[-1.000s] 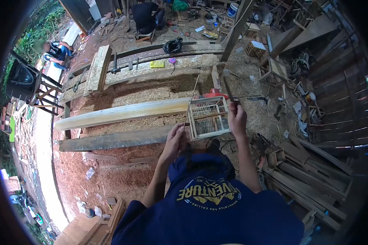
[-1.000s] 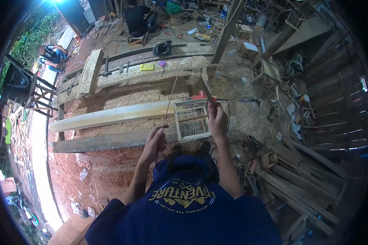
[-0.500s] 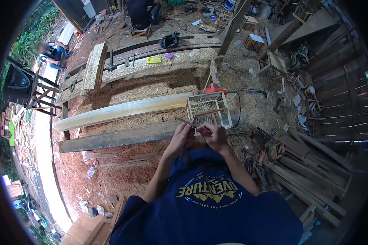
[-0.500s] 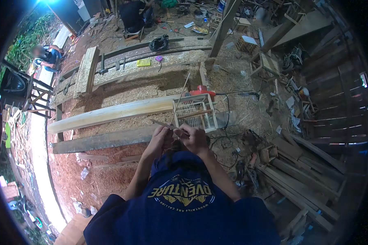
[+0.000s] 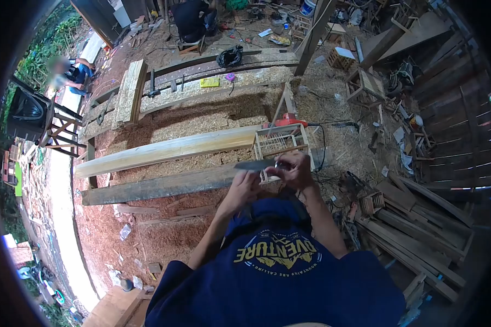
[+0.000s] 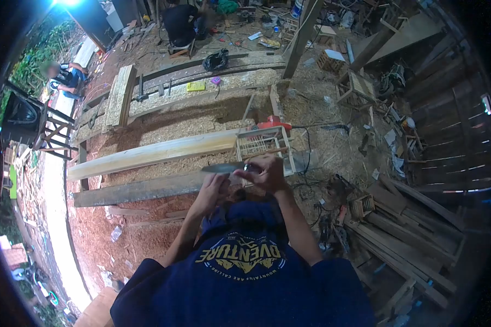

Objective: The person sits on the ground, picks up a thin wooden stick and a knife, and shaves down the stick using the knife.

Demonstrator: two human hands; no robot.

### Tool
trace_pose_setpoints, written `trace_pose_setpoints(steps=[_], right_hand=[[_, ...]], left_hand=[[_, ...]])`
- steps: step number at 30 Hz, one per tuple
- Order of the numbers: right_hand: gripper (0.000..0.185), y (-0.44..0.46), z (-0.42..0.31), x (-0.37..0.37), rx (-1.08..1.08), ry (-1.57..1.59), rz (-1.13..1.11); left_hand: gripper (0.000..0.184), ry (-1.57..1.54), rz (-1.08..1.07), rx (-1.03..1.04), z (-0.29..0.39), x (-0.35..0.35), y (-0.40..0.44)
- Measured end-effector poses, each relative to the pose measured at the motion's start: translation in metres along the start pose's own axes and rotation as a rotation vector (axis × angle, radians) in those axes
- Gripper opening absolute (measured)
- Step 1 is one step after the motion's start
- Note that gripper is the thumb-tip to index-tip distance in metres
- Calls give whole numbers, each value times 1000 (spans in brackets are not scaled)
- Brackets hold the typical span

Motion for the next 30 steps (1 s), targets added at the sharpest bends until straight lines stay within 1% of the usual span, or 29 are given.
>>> trace_pose_setpoints(steps=[1, 2, 3, 4, 5, 8, 9, 10, 11, 12, 13, 14, 16, 18, 20, 23, 26, 29, 30], right_hand=[[38, 7, 14, -7, -43, -23, 60], [33, 8, 43, -13, 202, -140, -8], [28, 5, 81, -23, 258, 54, 187], [33, 9, 107, -44, 254, -289, 221], [32, 18, 111, -67, 324, -346, 338], [41, 27, 96, -93, 320, -333, 314], [42, 20, 84, -83, 325, -208, 296], [33, 2, 97, -69, 340, -226, 237], [26, -6, 82, -52, 314, -108, 226], [22, -20, 83, -32, 421, -14, 143], [27, -28, 75, -14, 291, -98, 96], [34, -15, 27, -5, 343, -58, 17], [50, -16, -2, 17, 183, -87, -60], [54, -15, -1, 23, 225, -17, -25], [53, -7, -7, 17, 158, -2, -50], [52, 5, -14, 6, 44, -16, -46], [48, 7, -20, 2, -36, -18, 0], [44, 0, -15, 4, -40, -53, 10], [43, 0, -9, 1, -26, -76, 35]], left_hand=[[27, -36, -12, -61, 5, -2, -3], [26, -20, -35, -54, 5, -5, -3], [26, -5, -55, -47, 0, -11, -4], [26, 11, -75, -39, -4, -14, -6], [26, -24, -100, -38, -8, -10, -11], [26, -87, 65, -57, -20, -34, 12], [26, -136, 50, -98, -27, -39, 20], [28, -116, 40, -85, -23, -36, 22], [29, -99, 27, -71, -16, -29, 23], [31, -84, 16, -52, -10, -24, 25], [32, -75, 2, -42, -8, -19, 27], [32, -39, 8, -35, -7, -18, 29], [32, 41, 22, -29, -14, -15, 34], [30, 119, 22, 166, -9, -10, 35], [29, 229, 35, 345, 2, -4, 30], [29, 456, 20, 482, 18, 4, 19], [29, 497, 6, 525, 26, 7, 15], [27, 394, 18, 451, 17, 1, 12], [27, 345, 29, 364, 10, -4, 11]])
Point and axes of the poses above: each hand's wrist, its own y-axis towards the middle knuckle, its own x-axis out of the palm, z = x × y, the point moved 9 cm from there along y, towards the middle knuckle, and after that the axes turned 13 degrees about z, right-handed, at the moved point
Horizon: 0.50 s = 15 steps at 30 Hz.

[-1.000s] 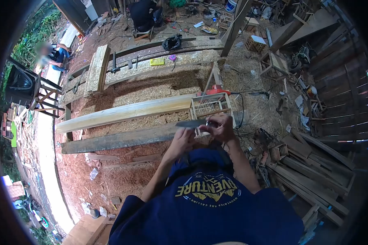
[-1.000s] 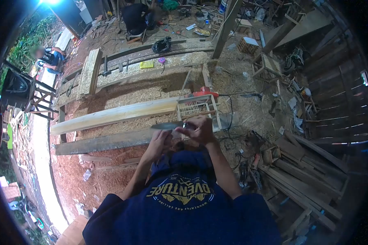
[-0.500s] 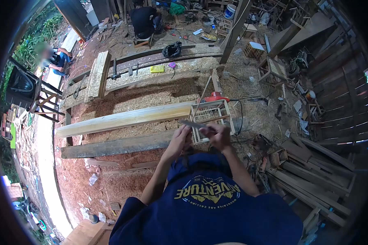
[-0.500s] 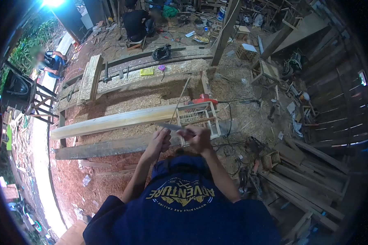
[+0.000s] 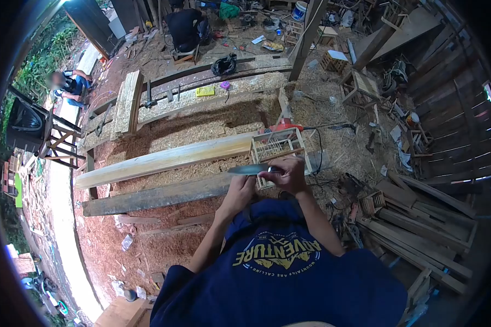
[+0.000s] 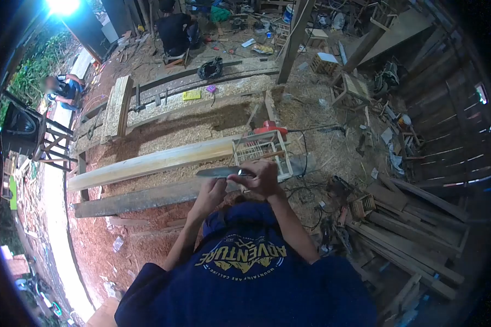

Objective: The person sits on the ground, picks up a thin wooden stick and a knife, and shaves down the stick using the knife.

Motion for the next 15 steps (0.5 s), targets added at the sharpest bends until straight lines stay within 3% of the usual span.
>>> trace_pose_setpoints(steps=[2, 3, 4, 6, 12, 15], right_hand=[[42, 2, 35, -14, 144, -131, -17], [45, 2, 57, -33, 338, -21, 133], [46, -6, 93, -47, 283, -137, 241], [41, -8, 110, -60, 277, -372, 81], [50, -16, 73, -46, 343, -212, 209], [44, -27, 18, 0, 96, -194, -79]], left_hand=[[26, -97, 1, -177, -12, -6, -8], [28, -159, -18, -262, -17, -5, -18], [29, -146, -13, -245, -23, -6, -22], [30, -120, -11, -205, -39, -5, -22], [28, -250, -61, -326, -48, 11, -19], [26, -216, -63, -266, -30, 19, -15]])
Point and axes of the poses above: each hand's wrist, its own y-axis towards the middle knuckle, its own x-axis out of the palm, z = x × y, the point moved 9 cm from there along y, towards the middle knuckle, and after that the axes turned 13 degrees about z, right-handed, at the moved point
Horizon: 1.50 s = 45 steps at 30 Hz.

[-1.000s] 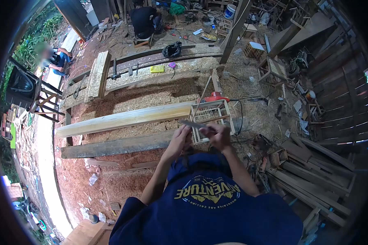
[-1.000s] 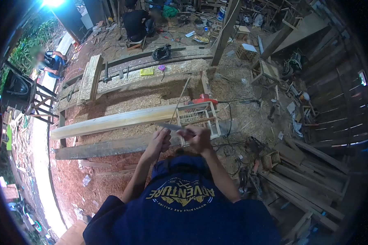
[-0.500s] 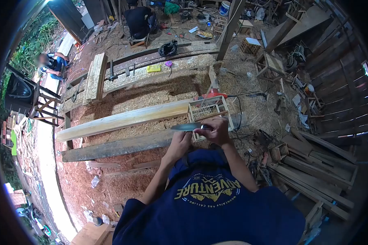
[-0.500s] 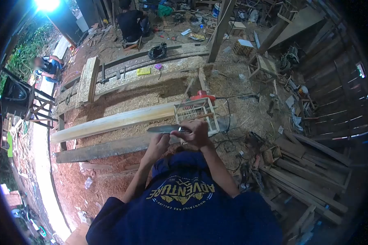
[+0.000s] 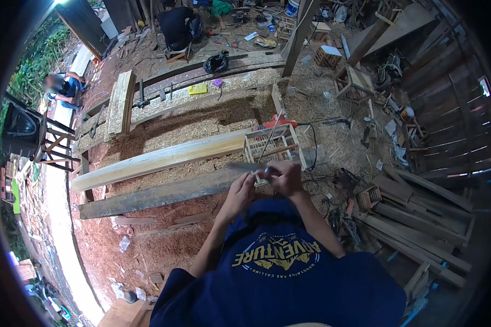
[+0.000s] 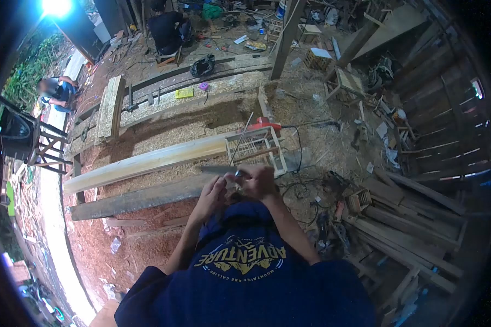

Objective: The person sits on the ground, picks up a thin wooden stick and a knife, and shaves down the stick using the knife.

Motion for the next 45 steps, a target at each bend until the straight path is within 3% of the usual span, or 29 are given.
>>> trace_pose_setpoints(steps=[3, 6, 10, 12, 14, 17, 18, 21, 24, 27, 31, 34, 40, 42, 45], right_hand=[[42, 24, 25, -32, 67, 153, 160], [33, 40, 83, -55, 113, -173, 123], [41, 19, 3, -29, -196, -74, 162], [46, 16, 13, -23, -228, -215, 9], [49, 28, 101, -61, 220, -89, 303], [49, 38, 111, -84, 225, -345, 263], [50, 34, 93, -75, 166, -182, 280], [52, 9, 73, -39, 150, -243, 216], [55, -15, 86, -17, 410, -91, 133], [55, -27, 85, -15, 473, 39, 149], [57, -31, 82, -15, 478, 11, 7], [57, -25, 65, -17, 465, 56, -16], [49, -11, 4, 0, 295, 259, -98], [47, -6, -11, 4, 200, 304, -92], [49, -5, -4, 11, 279, 347, -263]], left_hand=[[27, -34, -65, -69, -8, -5, -4], [27, 34, -70, -78, -12, -1, -5], [26, 78, -56, -69, 0, 8, -2], [26, 43, -88, -127, -8, 3, -6], [27, 42, -97, -164, -18, -5, -15], [29, 38, -77, -157, -23, -13, -17], [30, -2, -51, -158, -26, -14, -15], [31, -80, 14, -109, -34, -20, 2], [34, -162, 80, -69, -21, -22, 7], [35, -225, 133, -59, -11, -25, 12], [32, -234, 114, -110, -15, -26, 15], [37, -125, 173, -31, -1, -22, 9], [29, -64, 99, 70, -5, -12, 11], [25, 41, 70, 110, -5, -5, 8], [22, 367, 56, 345, 14, 0, -1]])
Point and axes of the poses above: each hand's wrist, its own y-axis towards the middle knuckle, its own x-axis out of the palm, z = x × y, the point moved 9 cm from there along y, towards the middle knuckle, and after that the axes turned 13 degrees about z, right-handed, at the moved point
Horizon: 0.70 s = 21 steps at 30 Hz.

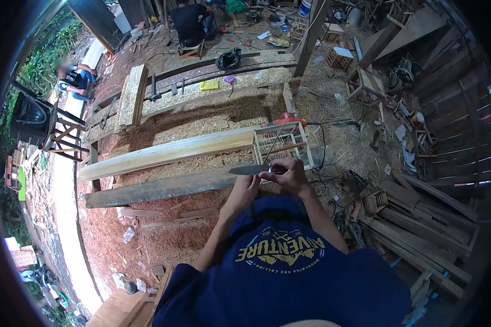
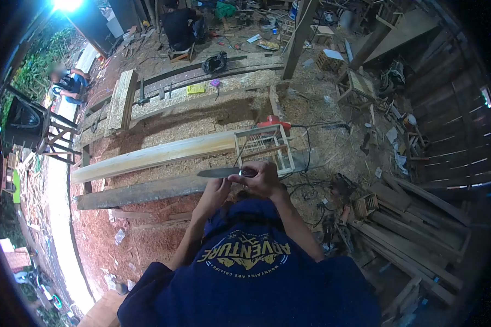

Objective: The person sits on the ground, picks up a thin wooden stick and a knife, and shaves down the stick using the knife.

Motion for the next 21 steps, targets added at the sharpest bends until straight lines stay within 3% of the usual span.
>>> trace_pose_setpoints(steps=[2, 8, 11, 12, 14, 16, 20, 21], right_hand=[[50, 2, -1, -5, -114, -69, 61], [49, 7, -4, -14, -280, -166, 189], [50, 27, 53, -65, -93, -137, 465], [52, 30, 93, -98, 37, -99, 621], [53, 31, 128, -164, 200, -498, 780], [57, 24, 121, -202, 195, -583, 788], [60, 5, 106, -179, 164, -464, 677], [60, 1, 103, -156, 174, -402, 638]], left_hand=[[25, 262, 3, 226, 19, -5, 0], [26, 390, 134, 646, 46, -13, -11], [23, 181, -15, -1, 39, -20, -7], [22, 198, -27, -28, 32, -21, -15], [25, 243, -56, -68, 12, -26, -39], [29, 193, 99, -65, -14, -44, -44], [36, 52, 186, -250, -53, -59, -33], [29, -14, 141, -202, -51, -56, -28]])
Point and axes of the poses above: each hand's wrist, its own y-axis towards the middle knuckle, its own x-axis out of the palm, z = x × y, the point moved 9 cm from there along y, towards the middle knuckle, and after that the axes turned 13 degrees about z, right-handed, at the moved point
